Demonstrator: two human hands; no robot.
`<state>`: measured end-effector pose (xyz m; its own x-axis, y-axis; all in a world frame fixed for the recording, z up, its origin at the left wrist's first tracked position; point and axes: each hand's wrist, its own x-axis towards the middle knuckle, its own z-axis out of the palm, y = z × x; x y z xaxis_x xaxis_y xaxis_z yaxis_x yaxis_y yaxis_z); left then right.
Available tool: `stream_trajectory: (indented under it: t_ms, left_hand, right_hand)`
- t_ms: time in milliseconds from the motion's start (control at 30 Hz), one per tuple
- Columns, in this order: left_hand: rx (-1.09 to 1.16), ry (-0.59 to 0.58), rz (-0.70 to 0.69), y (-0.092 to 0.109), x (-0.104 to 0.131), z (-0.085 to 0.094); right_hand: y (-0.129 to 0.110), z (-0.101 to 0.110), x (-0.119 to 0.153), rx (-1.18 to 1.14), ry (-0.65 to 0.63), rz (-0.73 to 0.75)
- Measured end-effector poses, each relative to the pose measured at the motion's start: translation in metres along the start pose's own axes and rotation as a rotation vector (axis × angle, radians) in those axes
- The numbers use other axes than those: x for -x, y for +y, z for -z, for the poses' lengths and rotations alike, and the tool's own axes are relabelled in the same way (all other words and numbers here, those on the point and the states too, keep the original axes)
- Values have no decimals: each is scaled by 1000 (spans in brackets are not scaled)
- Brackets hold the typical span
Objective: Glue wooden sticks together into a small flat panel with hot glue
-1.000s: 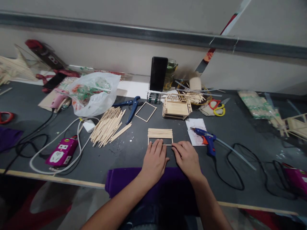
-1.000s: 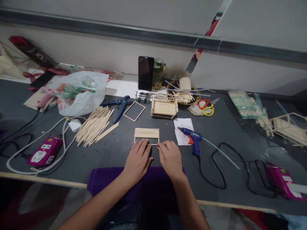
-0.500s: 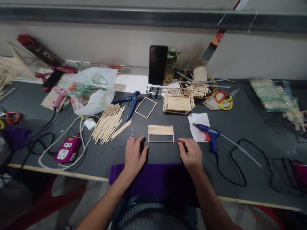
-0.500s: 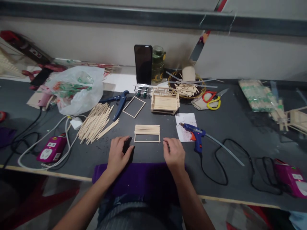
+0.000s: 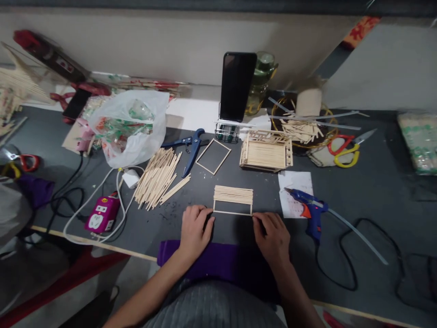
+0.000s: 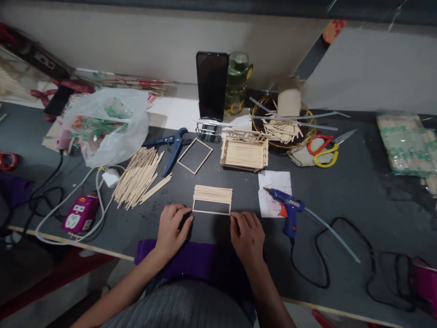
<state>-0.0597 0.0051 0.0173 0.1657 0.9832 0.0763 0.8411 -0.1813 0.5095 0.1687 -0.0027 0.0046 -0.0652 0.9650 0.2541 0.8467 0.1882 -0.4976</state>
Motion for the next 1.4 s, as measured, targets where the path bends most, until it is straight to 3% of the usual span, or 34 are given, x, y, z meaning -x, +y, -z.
stream_trajectory:
  t_ms: [267,567,1033,1400]
  left_hand:
    - [57,15,63,-2,1,1]
    - [16,-14,61,-1,-7,2]
    - [-110,-63,6,-2,-9,0]
    - [-114,-45,-12,-3,-8,-4]
  right_hand:
    - [-1,2,1,-50,-110,13]
    - [-1,5,-2,-162,-46,-54]
    - [0,3,-3,-115,-122,11]
    - [4,1,-1,-120,-43,39]
